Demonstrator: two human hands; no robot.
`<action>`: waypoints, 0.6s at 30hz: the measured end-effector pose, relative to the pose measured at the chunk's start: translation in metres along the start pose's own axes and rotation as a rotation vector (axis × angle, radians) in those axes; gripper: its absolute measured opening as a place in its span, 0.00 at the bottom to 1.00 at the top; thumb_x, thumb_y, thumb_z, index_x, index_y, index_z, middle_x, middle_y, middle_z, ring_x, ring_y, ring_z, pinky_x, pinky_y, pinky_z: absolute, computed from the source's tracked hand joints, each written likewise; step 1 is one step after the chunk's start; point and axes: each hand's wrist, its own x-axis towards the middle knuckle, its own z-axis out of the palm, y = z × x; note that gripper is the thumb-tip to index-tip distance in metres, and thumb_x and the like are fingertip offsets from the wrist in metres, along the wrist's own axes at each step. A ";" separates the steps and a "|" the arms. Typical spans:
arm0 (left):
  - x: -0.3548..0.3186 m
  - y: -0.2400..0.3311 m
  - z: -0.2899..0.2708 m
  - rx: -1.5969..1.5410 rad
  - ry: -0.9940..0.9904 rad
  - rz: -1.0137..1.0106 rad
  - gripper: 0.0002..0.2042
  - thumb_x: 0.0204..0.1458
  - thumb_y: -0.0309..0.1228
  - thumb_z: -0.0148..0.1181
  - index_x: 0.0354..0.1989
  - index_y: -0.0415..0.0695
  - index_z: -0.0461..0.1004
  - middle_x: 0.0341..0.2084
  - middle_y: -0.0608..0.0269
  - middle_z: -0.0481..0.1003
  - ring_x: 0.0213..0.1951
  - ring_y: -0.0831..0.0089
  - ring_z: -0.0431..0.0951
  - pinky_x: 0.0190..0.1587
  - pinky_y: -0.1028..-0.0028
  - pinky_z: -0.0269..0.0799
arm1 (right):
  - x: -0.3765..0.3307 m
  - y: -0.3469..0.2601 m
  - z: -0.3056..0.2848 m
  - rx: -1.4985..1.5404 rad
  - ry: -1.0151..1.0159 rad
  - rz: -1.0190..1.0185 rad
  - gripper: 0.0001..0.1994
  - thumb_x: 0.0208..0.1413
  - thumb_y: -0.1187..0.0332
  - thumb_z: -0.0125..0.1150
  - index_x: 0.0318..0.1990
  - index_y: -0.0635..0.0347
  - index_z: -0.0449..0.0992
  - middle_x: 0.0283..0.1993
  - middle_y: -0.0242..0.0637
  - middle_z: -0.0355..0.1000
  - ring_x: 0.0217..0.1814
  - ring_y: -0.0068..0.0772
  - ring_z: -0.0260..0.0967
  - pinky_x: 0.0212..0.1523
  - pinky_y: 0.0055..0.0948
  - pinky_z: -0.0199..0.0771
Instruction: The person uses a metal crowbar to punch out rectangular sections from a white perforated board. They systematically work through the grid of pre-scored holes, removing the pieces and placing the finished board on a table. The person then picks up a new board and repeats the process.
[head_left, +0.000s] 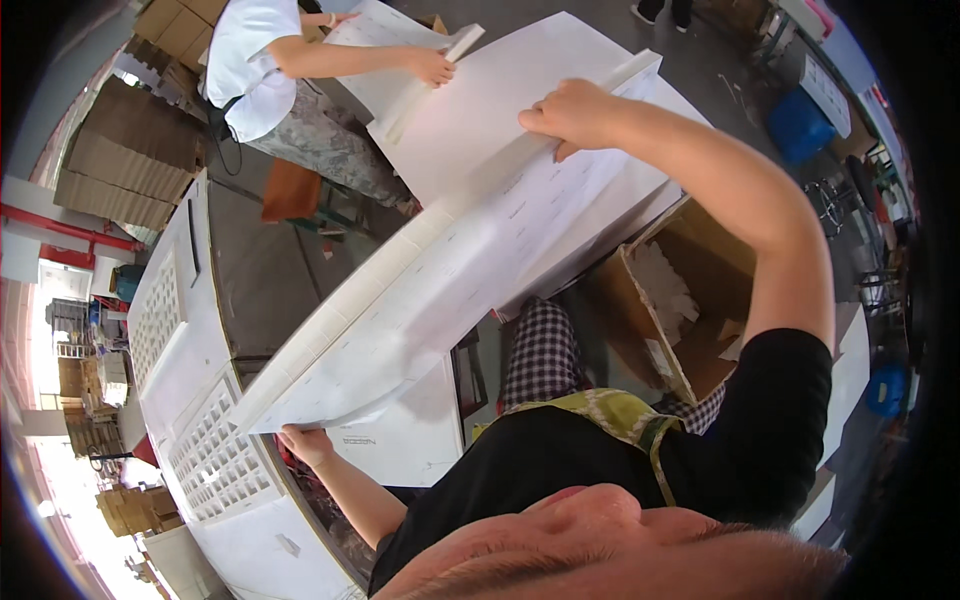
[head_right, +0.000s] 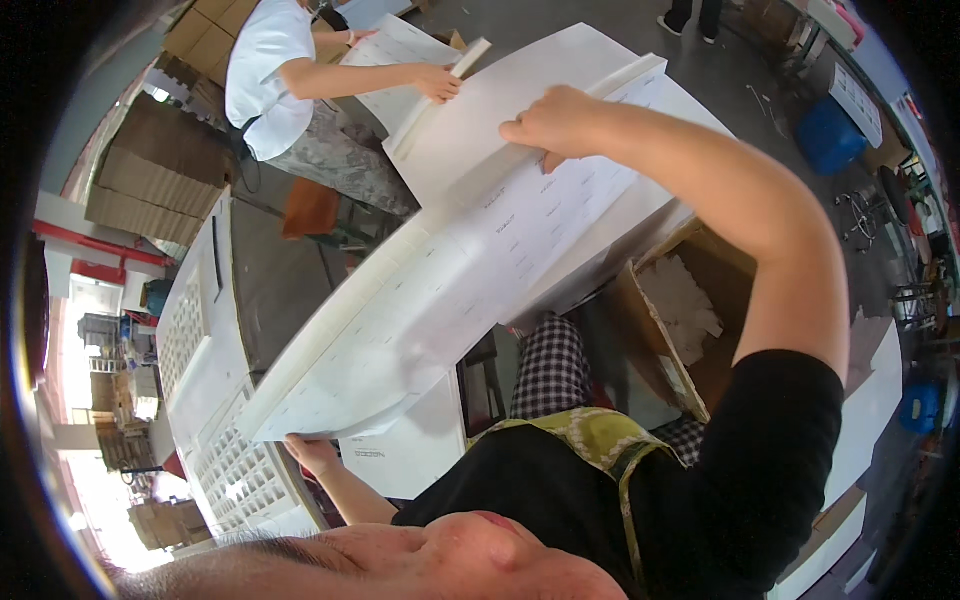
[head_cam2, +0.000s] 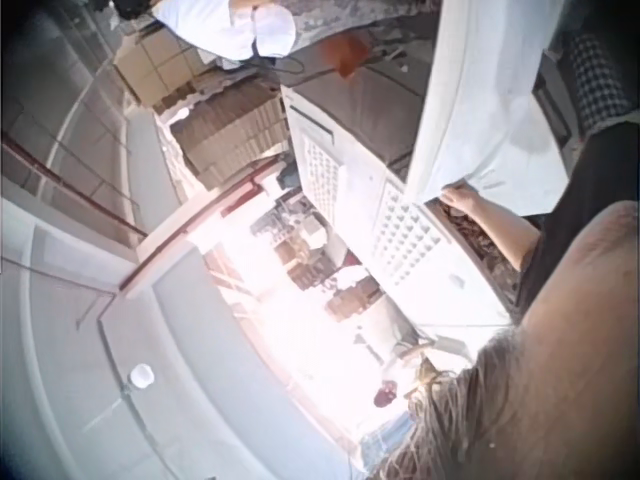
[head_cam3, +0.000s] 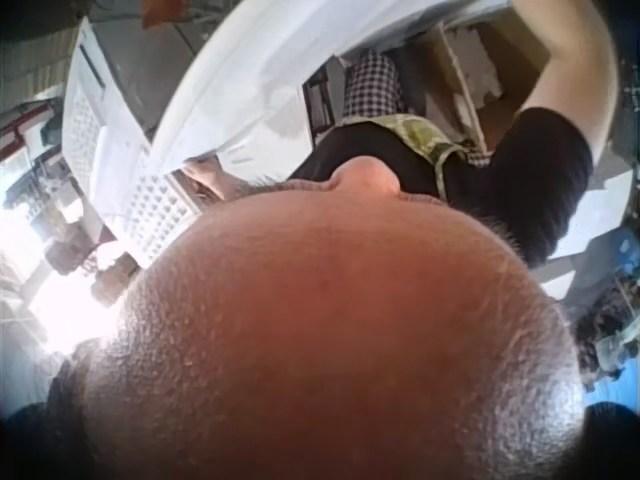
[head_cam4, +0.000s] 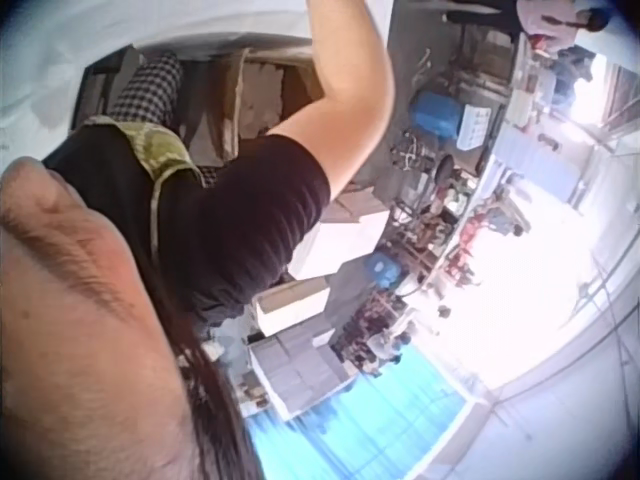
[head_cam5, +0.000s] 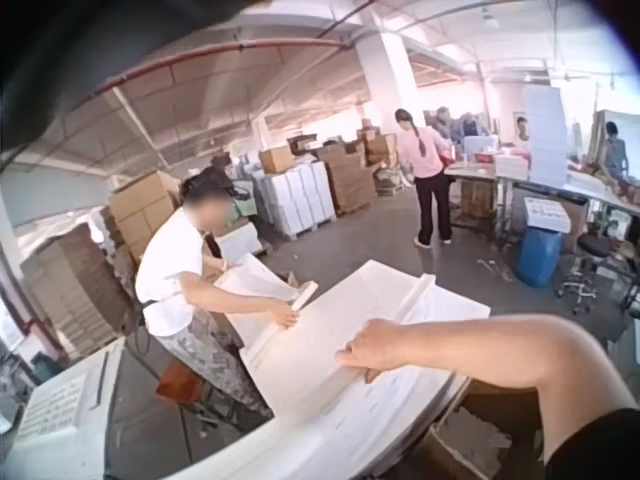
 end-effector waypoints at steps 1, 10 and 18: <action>-0.005 -0.004 -0.001 -0.013 0.016 -0.013 0.28 0.56 0.49 0.54 0.57 0.41 0.63 0.51 0.57 0.70 0.53 0.62 0.70 0.53 0.62 0.68 | 0.000 0.000 0.005 0.009 0.074 0.021 0.22 0.41 0.61 0.71 0.37 0.55 0.63 0.31 0.35 0.72 0.36 0.44 0.73 0.36 0.40 0.70; -0.035 0.005 0.025 0.139 0.047 -0.002 0.34 0.52 0.44 0.62 0.62 0.44 0.55 0.58 0.58 0.64 0.57 0.62 0.66 0.59 0.62 0.62 | -0.015 -0.001 0.021 0.184 0.202 0.060 0.21 0.42 0.64 0.70 0.42 0.53 0.66 0.39 0.34 0.71 0.46 0.40 0.69 0.49 0.38 0.65; -0.039 0.017 0.029 0.159 -0.028 0.006 0.37 0.37 0.50 0.73 0.53 0.44 0.62 0.46 0.65 0.71 0.48 0.71 0.71 0.49 0.71 0.68 | -0.074 0.053 0.073 0.189 0.458 0.167 0.32 0.42 0.61 0.71 0.57 0.49 0.64 0.55 0.33 0.68 0.59 0.41 0.63 0.63 0.41 0.55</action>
